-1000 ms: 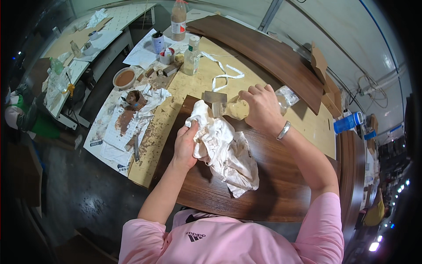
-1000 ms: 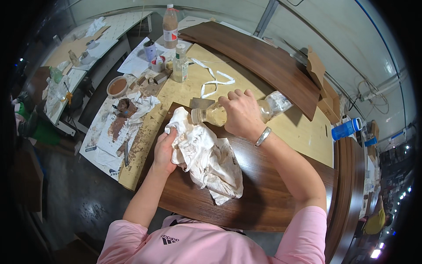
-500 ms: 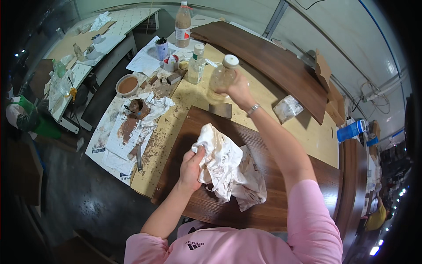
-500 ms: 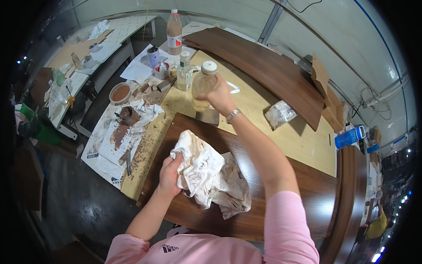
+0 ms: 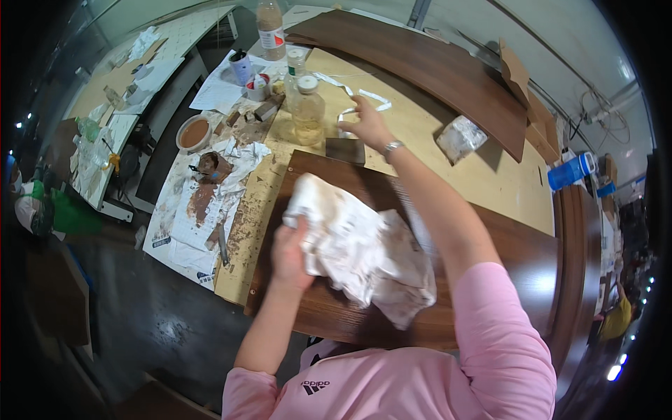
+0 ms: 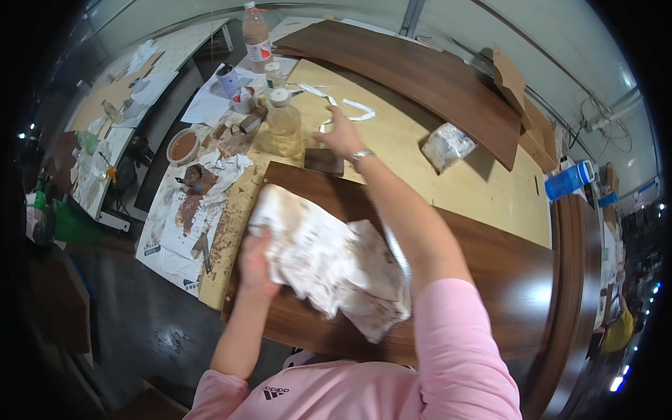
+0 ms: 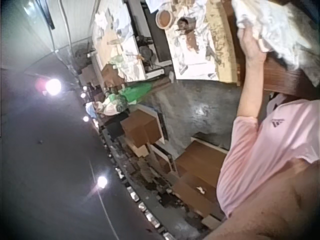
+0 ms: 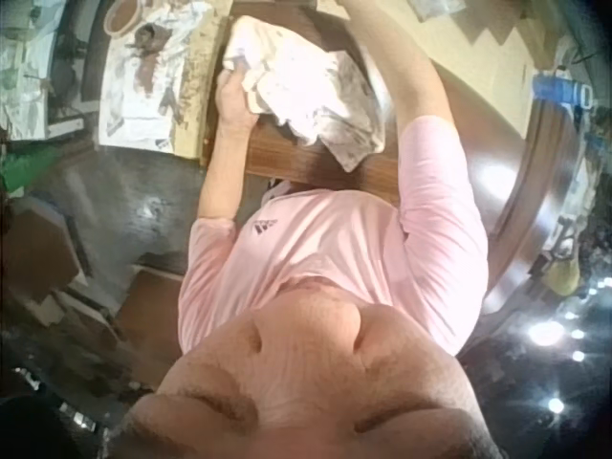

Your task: The person cleans and sands wooden furniture panels by hand using a cloth and a sanding block, applying liquid from a bottle to the cloth and wiping down the surfaces.

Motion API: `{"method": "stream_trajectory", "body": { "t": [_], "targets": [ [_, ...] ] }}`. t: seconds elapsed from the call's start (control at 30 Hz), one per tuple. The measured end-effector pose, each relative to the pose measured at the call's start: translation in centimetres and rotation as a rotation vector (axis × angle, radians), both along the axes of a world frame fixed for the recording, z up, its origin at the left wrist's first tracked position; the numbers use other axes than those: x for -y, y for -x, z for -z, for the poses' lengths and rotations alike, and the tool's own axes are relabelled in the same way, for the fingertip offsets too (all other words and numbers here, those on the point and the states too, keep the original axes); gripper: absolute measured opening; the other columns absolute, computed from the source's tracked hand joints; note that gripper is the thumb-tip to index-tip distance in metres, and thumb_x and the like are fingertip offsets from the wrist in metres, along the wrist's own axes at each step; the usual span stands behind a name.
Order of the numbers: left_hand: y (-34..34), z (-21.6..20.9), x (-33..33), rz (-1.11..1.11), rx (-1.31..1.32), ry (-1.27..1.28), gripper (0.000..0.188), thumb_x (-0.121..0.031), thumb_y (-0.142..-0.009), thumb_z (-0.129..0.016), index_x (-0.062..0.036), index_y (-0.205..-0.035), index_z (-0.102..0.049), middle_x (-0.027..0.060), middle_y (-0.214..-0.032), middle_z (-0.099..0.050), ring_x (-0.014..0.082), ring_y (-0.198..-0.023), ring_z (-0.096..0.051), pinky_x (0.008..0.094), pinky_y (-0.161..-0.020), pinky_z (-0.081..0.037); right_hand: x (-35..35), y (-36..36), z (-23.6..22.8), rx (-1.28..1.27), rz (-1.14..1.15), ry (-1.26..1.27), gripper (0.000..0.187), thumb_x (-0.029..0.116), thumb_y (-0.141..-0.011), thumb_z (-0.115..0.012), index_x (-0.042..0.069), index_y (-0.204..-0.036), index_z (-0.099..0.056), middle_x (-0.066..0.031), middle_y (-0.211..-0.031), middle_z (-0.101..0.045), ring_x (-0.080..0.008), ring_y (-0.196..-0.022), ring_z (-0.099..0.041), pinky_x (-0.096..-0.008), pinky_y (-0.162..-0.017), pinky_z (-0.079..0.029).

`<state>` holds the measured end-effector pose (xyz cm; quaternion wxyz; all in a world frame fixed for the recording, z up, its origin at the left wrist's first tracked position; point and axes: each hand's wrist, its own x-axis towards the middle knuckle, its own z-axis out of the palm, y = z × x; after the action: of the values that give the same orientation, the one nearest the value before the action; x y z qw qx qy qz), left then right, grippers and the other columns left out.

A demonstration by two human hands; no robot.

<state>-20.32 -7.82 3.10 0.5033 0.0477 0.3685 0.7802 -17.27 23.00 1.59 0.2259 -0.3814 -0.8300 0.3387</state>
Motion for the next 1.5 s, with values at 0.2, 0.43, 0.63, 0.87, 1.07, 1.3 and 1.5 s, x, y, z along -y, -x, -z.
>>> {"method": "stream_trajectory", "body": {
  "t": [0.2, 0.43, 0.63, 0.87, 1.07, 1.3, 1.5],
  "targets": [
    [4.2, -2.8, -0.9, 0.158, -0.838, 0.144, 0.031, -0.014, -0.105, -0.044, 0.0031, -0.126, -0.057, 0.0139, -0.107, -0.068, 0.0196, -0.076, -0.069, 0.0326, -0.067, -0.059, 2.9, -25.3, -1.2, 0.037, 0.168, -0.194, 0.048, 0.018, -0.084, -0.073, -0.004, -0.125, -0.060, -0.0206, -0.126, -0.063, -0.0337, -0.122, -0.057, -0.0393, -0.106, -0.043],
    [-6.1, -2.0, -8.4, 0.782, -1.342, 0.559, 0.055, -0.006, -0.093, -0.049, -0.0089, -0.147, -0.043, 0.0200, -0.144, -0.051, 0.0371, -0.136, -0.044, 0.0428, -0.112, -0.036, 15.2, -50.5, -1.2, 0.081, 0.675, -0.211, 0.028, -0.002, -0.085, -0.066, -0.004, -0.112, -0.063, -0.0142, -0.112, -0.064, -0.0260, -0.108, -0.062, -0.0356, -0.098, -0.048],
    [2.5, 4.4, -11.3, 0.039, -2.131, 0.669, 0.046, -0.005, -0.092, -0.050, 0.0026, -0.138, -0.048, 0.0233, -0.144, -0.048, 0.0374, -0.137, -0.042, 0.0542, -0.114, -0.029, 27.4, -63.2, 0.0, 0.238, 0.936, -0.247, 0.027, -0.003, -0.084, -0.065, -0.004, -0.112, -0.062, -0.0155, -0.113, -0.062, -0.0289, -0.109, -0.060, -0.0377, -0.099, -0.046],
    [-7.1, 1.1, -10.6, 0.359, -1.669, 0.599, 0.048, -0.010, -0.093, -0.052, 0.0048, -0.139, -0.048, 0.0273, -0.145, -0.047, 0.0343, -0.138, -0.042, 0.0382, -0.114, -0.033, 33.0, -66.2, 2.2, 0.346, 1.045, -0.322, 0.027, 0.002, -0.088, -0.062, -0.003, -0.114, -0.061, -0.0164, -0.124, -0.058, -0.0329, -0.118, -0.054, -0.0416, -0.105, -0.040],
    [-9.5, 4.0, -13.5, 0.414, -2.407, 0.599, 0.055, -0.015, -0.095, -0.054, 0.0081, -0.143, -0.041, 0.0275, -0.151, -0.039, 0.0395, -0.142, -0.034, 0.0461, -0.119, -0.023, 32.8, -63.3, 4.7, 0.334, 1.108, -0.476, 0.033, 0.009, -0.095, -0.049, -0.002, -0.125, -0.057, -0.0179, -0.132, -0.051, -0.0347, -0.125, -0.044, -0.0453, -0.107, -0.035],
    [-41.7, 3.0, -16.2, 0.808, -2.071, -0.497, 0.048, -0.021, -0.100, -0.044, 0.0006, -0.143, -0.045, 0.0212, -0.152, -0.041, 0.0324, -0.144, -0.035, 0.0428, -0.121, -0.023, 32.9, -64.2, 6.4, 0.241, 1.158, -0.531, 0.039, 0.006, -0.088, -0.045, -0.002, -0.124, -0.058, -0.0182, -0.132, -0.051, -0.0344, -0.125, -0.043, -0.0454, -0.108, -0.033],
    [-34.4, 4.1, -20.8, 0.775, -2.092, -0.181, 0.051, -0.023, -0.099, -0.049, -0.0018, -0.145, -0.043, 0.0235, -0.151, -0.041, 0.0392, -0.142, -0.036, 0.0474, -0.119, -0.026, 32.1, -62.9, 6.0, 0.160, 1.175, -0.539, 0.042, 0.003, -0.079, -0.050, 0.000, -0.120, -0.059, -0.0191, -0.128, -0.051, -0.0371, -0.122, -0.045, -0.0484, -0.106, -0.034]
  ]
}}
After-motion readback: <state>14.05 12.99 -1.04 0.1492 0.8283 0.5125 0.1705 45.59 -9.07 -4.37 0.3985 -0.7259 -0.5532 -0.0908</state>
